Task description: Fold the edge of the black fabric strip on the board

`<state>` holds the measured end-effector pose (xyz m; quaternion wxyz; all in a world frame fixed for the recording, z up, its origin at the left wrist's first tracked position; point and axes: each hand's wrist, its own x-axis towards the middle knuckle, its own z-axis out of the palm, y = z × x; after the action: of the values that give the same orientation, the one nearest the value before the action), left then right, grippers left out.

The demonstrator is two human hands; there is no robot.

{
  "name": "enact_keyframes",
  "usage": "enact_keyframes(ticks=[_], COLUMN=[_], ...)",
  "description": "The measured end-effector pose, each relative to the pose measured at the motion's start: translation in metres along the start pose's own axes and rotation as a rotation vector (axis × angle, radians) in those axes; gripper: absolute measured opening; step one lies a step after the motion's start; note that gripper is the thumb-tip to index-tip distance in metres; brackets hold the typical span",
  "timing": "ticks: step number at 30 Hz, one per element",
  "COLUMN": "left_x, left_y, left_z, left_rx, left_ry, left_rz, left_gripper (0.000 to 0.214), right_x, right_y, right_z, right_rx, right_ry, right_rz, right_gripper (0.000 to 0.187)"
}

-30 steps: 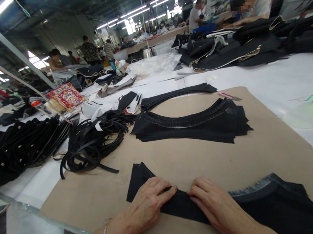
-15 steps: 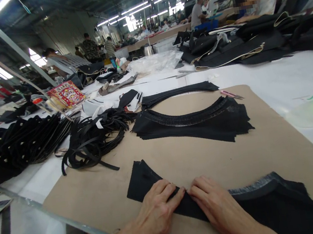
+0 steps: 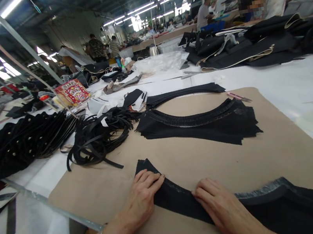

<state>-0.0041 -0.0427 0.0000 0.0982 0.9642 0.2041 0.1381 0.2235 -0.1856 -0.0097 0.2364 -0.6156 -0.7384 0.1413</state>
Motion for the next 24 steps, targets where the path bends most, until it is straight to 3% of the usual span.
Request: enact_keyframes(ticks=[9,15,19,24], left_x=[0.003,0.007,0.02,0.031], left_y=[0.0,-0.01,0.019,0.067], left_z=[-0.011,-0.018,-0.012,0.004], left_rx=[0.056,0.101,-0.092,-0.305], left_ry=[-0.05,0.001,0.125,-0.012], left_rz=[0.026,0.048,-0.093,-0.168], left_gripper=[0.056,0.049,0.04,0.034], right_x=[-0.001,0.008,0.014,0.012], right_y=[-0.006,-0.018,-0.022,-0.023], right_z=[0.007,0.012,0.014,0.002], right_rx=[-0.073,-0.132,-0.158,-0.063], right_ry=[0.026,0.048,0.073,0.027], right_rz=[-0.005,0.056,0.119,0.195], right_gripper=[0.022,0.013,0.011,0.014])
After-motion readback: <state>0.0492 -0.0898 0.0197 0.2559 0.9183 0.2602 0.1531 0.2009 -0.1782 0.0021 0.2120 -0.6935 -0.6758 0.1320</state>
